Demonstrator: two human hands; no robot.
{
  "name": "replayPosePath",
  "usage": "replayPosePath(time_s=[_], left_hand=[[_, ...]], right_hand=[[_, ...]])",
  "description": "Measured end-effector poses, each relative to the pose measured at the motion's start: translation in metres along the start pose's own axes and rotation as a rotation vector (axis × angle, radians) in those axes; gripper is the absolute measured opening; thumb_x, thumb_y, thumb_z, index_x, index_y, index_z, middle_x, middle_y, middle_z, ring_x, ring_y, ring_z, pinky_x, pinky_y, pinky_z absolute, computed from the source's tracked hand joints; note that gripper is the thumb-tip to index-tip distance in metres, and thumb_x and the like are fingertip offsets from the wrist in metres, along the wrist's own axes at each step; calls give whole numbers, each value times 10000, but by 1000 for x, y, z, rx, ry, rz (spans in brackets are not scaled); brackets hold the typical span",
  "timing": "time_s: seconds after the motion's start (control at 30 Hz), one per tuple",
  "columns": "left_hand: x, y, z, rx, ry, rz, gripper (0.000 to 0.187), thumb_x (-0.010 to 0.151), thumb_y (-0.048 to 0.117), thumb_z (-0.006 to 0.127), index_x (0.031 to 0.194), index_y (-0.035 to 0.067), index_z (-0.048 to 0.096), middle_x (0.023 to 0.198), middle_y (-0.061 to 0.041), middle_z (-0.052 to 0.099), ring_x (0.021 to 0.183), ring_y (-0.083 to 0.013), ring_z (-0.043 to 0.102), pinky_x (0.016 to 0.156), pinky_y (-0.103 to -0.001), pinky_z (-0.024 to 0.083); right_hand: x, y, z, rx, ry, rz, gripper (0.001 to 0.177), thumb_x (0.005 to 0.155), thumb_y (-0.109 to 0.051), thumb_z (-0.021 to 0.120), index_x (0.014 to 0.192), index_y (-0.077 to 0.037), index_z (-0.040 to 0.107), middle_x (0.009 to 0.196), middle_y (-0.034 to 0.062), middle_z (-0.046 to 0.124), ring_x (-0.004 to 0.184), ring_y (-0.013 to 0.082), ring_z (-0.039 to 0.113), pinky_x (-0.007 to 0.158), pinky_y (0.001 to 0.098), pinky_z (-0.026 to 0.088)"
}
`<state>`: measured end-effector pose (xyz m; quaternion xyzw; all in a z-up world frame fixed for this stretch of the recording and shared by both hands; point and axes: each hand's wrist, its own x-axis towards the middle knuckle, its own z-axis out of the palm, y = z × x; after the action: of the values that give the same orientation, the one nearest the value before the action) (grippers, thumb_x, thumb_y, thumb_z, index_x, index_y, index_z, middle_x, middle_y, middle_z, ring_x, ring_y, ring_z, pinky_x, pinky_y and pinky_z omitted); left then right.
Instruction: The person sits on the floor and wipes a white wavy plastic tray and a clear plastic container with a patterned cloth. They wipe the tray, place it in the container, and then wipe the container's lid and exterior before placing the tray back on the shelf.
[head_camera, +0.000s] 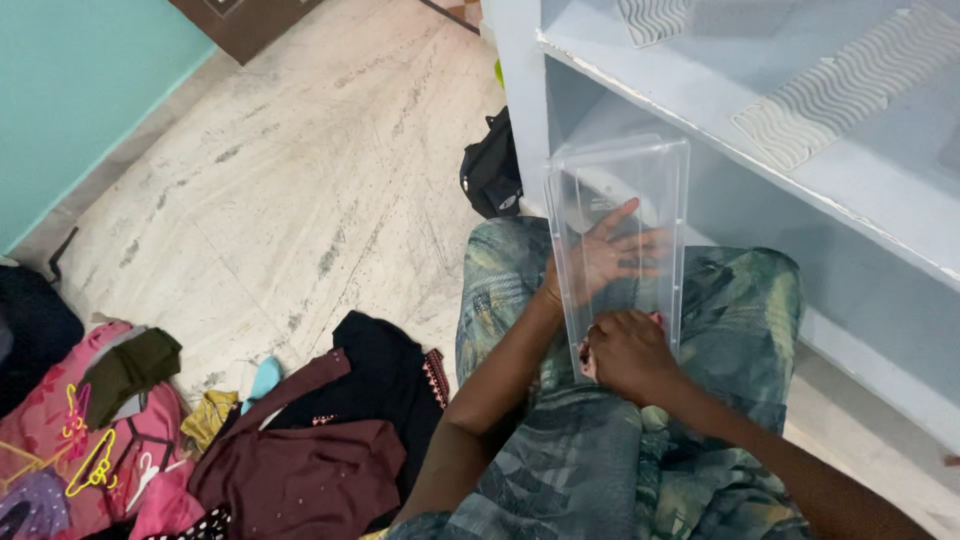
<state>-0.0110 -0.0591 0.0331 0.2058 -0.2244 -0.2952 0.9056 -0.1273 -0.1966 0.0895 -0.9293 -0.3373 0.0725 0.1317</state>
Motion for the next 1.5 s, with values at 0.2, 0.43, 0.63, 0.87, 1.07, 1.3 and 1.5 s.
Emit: replayPosePath(time_s=[0.2,0.43,0.63,0.87,1.07,1.3,1.5], left_hand=[[-2,11,17,21,105,23,1247,792,911,549,1712,167,154,1648,-343,311,1454,-464,443,1169,-624,429],[8,46,34,147,169,-29,1243,768,906,578,1694,201,141,1641,-330,314,1432,-417,461,1148,-583,455],[19,22,29,120,102,-57,1252,768,909,572,1706,197,146,1634,-327,353,1444,-410,484,1157,-557,470],[34,-1,28,234,73,-153,1270,761,886,624,1687,150,162,1590,-288,429,1417,-395,500,1152,-572,469],[24,-14,9,330,12,-209,1136,802,656,820,1613,19,343,1557,-254,519,1405,-340,572,1184,-511,478],[0,-17,-19,427,197,-89,973,830,550,856,1503,-65,517,1317,-219,668,1129,-270,686,973,-425,583],[12,4,1,634,79,-34,1020,803,557,845,1570,-2,471,1412,-193,649,1264,-301,657,1135,-478,529]], right_hand=[[-22,-1,-15,78,470,-234,235,749,-95,718,967,-13,750,937,107,652,908,296,645,833,476,505],[-44,-8,-48,153,856,-73,130,814,-33,667,928,-45,729,1022,93,708,954,268,675,828,437,544],[-94,35,-59,248,1111,171,296,1080,-332,718,1073,-38,756,1094,107,727,844,148,704,692,255,556],[-100,90,-115,16,1172,179,125,1128,-116,736,1168,-1,761,1170,148,665,881,194,633,697,271,478],[-46,76,-139,-183,1111,237,499,840,132,662,1325,21,697,1231,256,608,1015,334,658,830,378,561],[-30,81,-62,307,984,304,394,1093,1,645,1484,-49,624,1042,157,704,841,216,662,759,332,512],[-33,78,22,402,786,402,282,1013,-92,653,1261,-160,771,657,105,632,511,156,561,528,308,434]])
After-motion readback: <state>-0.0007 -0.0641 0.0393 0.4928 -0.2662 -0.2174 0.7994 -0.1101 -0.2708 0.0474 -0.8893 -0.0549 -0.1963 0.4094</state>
